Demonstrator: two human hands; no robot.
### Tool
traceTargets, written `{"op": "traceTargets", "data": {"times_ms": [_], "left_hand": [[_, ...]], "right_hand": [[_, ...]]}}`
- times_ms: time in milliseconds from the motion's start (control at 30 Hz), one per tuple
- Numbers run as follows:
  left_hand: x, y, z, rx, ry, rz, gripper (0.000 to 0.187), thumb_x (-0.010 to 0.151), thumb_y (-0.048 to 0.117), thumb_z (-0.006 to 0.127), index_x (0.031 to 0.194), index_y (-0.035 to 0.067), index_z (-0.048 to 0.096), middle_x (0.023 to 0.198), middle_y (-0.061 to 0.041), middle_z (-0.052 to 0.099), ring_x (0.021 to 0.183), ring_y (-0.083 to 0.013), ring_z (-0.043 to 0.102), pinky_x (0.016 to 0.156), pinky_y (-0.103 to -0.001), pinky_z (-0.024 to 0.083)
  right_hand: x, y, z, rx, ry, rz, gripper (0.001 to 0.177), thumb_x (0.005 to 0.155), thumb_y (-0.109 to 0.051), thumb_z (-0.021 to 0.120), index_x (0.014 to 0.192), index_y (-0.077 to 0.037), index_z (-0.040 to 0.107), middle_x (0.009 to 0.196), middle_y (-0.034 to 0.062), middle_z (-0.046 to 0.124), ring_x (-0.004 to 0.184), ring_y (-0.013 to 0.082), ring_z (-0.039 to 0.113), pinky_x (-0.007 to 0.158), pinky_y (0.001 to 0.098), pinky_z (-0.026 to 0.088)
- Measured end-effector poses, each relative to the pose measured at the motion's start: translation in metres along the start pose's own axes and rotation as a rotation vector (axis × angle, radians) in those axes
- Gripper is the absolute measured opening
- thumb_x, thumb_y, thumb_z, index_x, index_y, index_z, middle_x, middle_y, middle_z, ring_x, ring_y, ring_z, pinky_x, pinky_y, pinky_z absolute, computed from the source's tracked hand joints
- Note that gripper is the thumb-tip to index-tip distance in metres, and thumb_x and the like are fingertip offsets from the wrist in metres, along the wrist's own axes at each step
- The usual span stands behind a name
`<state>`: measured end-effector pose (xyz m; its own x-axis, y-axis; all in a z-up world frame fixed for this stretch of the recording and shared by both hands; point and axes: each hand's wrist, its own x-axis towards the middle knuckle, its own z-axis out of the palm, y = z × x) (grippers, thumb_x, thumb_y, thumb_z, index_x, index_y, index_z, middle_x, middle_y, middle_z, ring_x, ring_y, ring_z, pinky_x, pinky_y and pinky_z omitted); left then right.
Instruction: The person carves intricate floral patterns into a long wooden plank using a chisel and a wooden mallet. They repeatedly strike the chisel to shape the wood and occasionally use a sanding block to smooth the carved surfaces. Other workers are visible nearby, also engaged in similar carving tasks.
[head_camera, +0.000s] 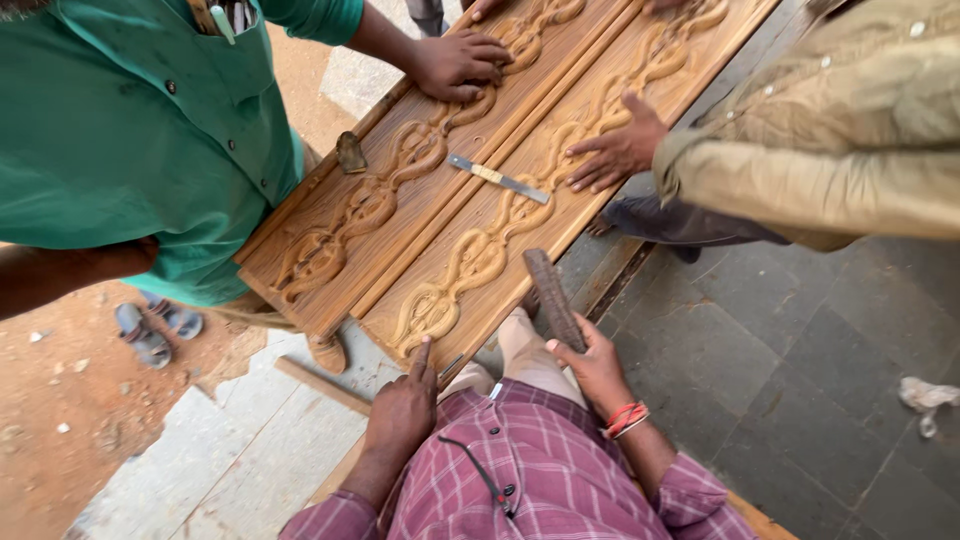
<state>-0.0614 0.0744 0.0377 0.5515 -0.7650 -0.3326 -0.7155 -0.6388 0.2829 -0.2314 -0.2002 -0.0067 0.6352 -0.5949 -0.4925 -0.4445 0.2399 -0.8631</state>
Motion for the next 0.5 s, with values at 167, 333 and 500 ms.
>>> {"op": "traceTargets", "data": {"times_ms": [167, 333, 500], "left_hand": [[0.037, 0.022, -0.045, -0.206, -0.012, 0.174, 0.022, 0.100, 0.028, 0.052, 0.107, 0.011, 0.063, 0.168, -0.014, 0.026, 0.101, -0.0327, 0.069, 0.090, -0.048, 0.052], [0.072, 0.050, -0.093, -0.022, 0.345, 0.606, 0.021, 0.093, 0.025, 0.056, 0.104, 0.009, 0.064, 0.162, -0.016, 0.030, 0.144, -0.0329, 0.035, 0.116, -0.052, 0.025], [0.068, 0.050, -0.097, 0.024, 0.256, 0.609, 0.025, 0.088, 0.025, 0.057, 0.108, 0.012, 0.065, 0.167, -0.014, 0.028, 0.155, -0.0323, 0.020, 0.119, -0.058, 0.012]], "right_hand": [[0.005, 0.007, 0.002, -0.201, 0.069, -0.150, 0.087, 0.081, -0.022, 0.089, 0.150, 0.007, 0.045, 0.155, 0.0225, 0.052, 0.140, 0.0225, 0.050, 0.110, 0.0310, 0.042], [-0.019, -0.030, 0.004, -0.015, 0.072, 0.021, 0.074, 0.080, -0.016, 0.079, 0.147, 0.001, 0.052, 0.131, 0.0161, 0.071, 0.109, 0.0170, 0.066, 0.093, 0.0305, 0.053], [-0.029, -0.043, 0.009, -0.039, 0.132, 0.053, 0.074, 0.082, -0.016, 0.080, 0.150, -0.002, 0.053, 0.122, 0.0194, 0.071, 0.093, 0.0174, 0.063, 0.084, 0.0315, 0.053]]}}
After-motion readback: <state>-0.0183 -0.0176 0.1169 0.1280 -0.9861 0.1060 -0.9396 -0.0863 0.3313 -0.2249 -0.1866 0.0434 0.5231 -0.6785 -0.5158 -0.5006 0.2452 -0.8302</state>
